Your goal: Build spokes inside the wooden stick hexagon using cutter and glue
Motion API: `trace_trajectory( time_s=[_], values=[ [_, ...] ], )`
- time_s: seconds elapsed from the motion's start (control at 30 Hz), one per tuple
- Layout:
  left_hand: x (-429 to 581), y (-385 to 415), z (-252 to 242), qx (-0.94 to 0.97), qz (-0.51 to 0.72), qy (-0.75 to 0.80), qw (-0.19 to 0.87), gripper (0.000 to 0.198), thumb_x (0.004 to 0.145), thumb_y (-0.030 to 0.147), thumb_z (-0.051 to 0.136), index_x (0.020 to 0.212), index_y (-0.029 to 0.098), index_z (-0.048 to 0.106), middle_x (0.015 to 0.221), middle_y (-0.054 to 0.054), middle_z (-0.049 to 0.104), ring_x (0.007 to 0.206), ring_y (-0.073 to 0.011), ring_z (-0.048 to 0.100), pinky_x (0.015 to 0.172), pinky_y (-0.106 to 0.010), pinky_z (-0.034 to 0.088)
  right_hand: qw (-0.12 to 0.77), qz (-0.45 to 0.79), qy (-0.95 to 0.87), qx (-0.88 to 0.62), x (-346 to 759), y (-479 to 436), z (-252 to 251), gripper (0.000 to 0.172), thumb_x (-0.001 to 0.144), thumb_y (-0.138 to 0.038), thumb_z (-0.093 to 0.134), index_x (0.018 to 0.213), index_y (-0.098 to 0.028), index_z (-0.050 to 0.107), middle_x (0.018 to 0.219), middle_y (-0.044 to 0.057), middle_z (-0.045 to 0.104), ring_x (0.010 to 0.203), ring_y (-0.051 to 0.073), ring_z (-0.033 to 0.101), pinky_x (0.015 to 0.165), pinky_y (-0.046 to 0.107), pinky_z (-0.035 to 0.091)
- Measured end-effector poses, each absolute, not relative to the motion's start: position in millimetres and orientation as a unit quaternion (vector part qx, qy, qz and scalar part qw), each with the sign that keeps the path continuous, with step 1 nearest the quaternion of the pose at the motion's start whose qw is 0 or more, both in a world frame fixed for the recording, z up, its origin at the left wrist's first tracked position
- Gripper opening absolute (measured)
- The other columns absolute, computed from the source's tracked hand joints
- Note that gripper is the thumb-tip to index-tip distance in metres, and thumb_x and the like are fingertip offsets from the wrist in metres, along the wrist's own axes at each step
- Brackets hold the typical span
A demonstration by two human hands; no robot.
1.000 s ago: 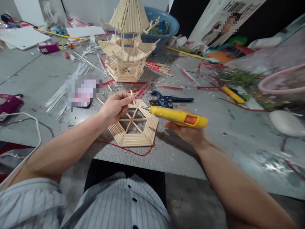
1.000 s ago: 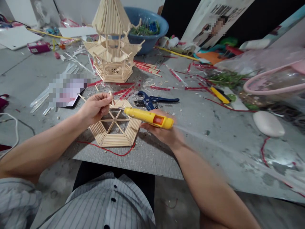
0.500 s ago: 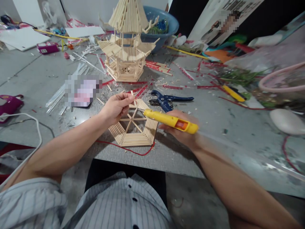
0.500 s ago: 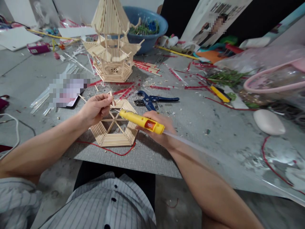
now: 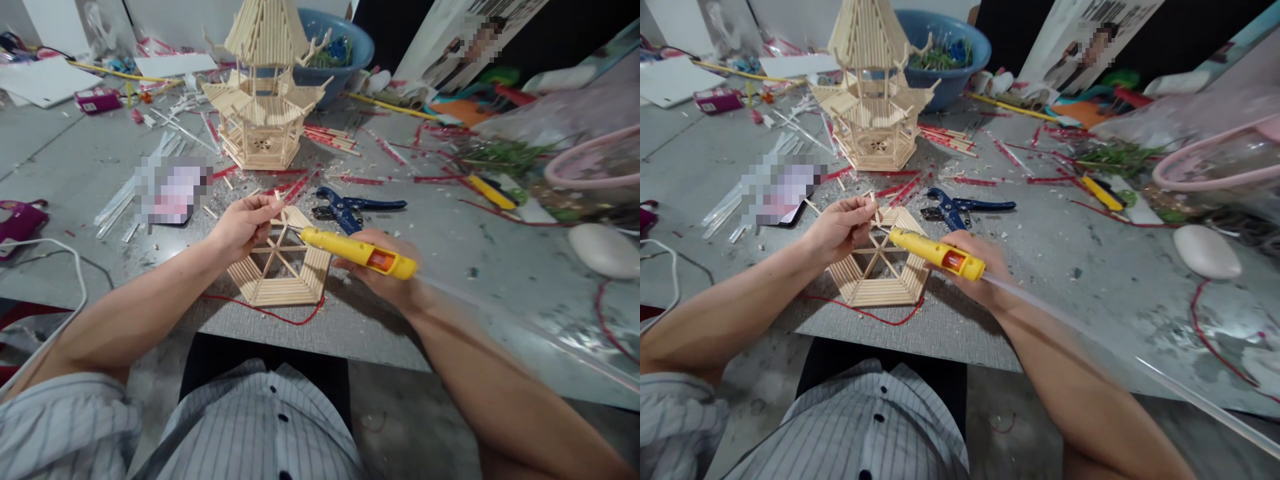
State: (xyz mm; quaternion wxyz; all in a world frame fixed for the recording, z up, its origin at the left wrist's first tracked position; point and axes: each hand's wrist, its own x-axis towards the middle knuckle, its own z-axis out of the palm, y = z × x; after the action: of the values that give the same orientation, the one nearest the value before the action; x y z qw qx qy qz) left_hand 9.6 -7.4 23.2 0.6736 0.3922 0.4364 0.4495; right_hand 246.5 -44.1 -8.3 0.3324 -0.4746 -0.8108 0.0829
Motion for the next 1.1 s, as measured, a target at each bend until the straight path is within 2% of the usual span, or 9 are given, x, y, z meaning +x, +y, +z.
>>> trace_trajectory(
  time_s=[0.27,0.53,0.77,0.97,1.1],
  values=[
    [10.2,-7.0,23.2,0.394,0.453,0.429,0.675,0.020,0.087,0.014,0.057,0.068,0.015,0.051,0.054,0.006,0.054,0.034,0.0003,0.033,0.037,-0.017,0.019,0.318,0.093,-0.808,-0.487,246.5,-44.1,-7.8,0.039,0.081,-0.068,0.051,0.077,-0.030,0.063,0.075,0.002,0.070,0.067,0.024,0.068,0.060,0.038,0.048],
    [10.7,-8.1,23.9,0.393,0.451,0.429,0.677,0.021,0.087,0.012,0.056,0.067,0.015,0.051,0.049,0.008,0.050,0.033,-0.0002,0.033,0.037,-0.017,0.019,0.332,0.101,-0.802,-0.485,248.2,-43.2,-10.0,0.036,0.080,-0.065,0.055,0.077,-0.030,0.064,0.072,0.002,0.069,0.065,0.025,0.067,0.058,0.039,0.048],
    [10.4,-8.3,23.2,0.399,0.448,0.422,0.679,0.019,0.086,0.012,0.057,0.068,0.015,0.051,0.049,0.008,0.049,0.032,-0.0001,0.033,0.036,-0.017,0.018,0.350,0.079,-0.804,-0.474,247.7,-41.8,-8.0,0.040,0.082,-0.066,0.053,0.074,-0.028,0.062,0.069,0.002,0.067,0.060,0.023,0.065,0.054,0.036,0.046],
    [9.9,-8.9,22.7,0.414,0.441,0.414,0.680,0.017,0.085,0.013,0.058,0.069,0.014,0.053,0.056,0.007,0.056,0.033,0.0005,0.034,0.036,-0.017,0.018,0.350,0.066,-0.813,-0.462,247.2,-42.5,-6.1,0.043,0.085,-0.064,0.050,0.075,-0.025,0.063,0.069,0.003,0.067,0.060,0.020,0.065,0.055,0.033,0.046],
    [9.8,-8.8,22.5,0.415,0.445,0.416,0.676,0.017,0.085,0.013,0.058,0.068,0.013,0.053,0.058,0.006,0.058,0.034,0.0007,0.034,0.036,-0.017,0.018,0.351,0.060,-0.823,-0.443,248.6,-43.3,-6.8,0.038,0.086,-0.058,0.054,0.077,-0.023,0.064,0.069,0.004,0.068,0.059,0.018,0.064,0.054,0.031,0.045]
  ],
)
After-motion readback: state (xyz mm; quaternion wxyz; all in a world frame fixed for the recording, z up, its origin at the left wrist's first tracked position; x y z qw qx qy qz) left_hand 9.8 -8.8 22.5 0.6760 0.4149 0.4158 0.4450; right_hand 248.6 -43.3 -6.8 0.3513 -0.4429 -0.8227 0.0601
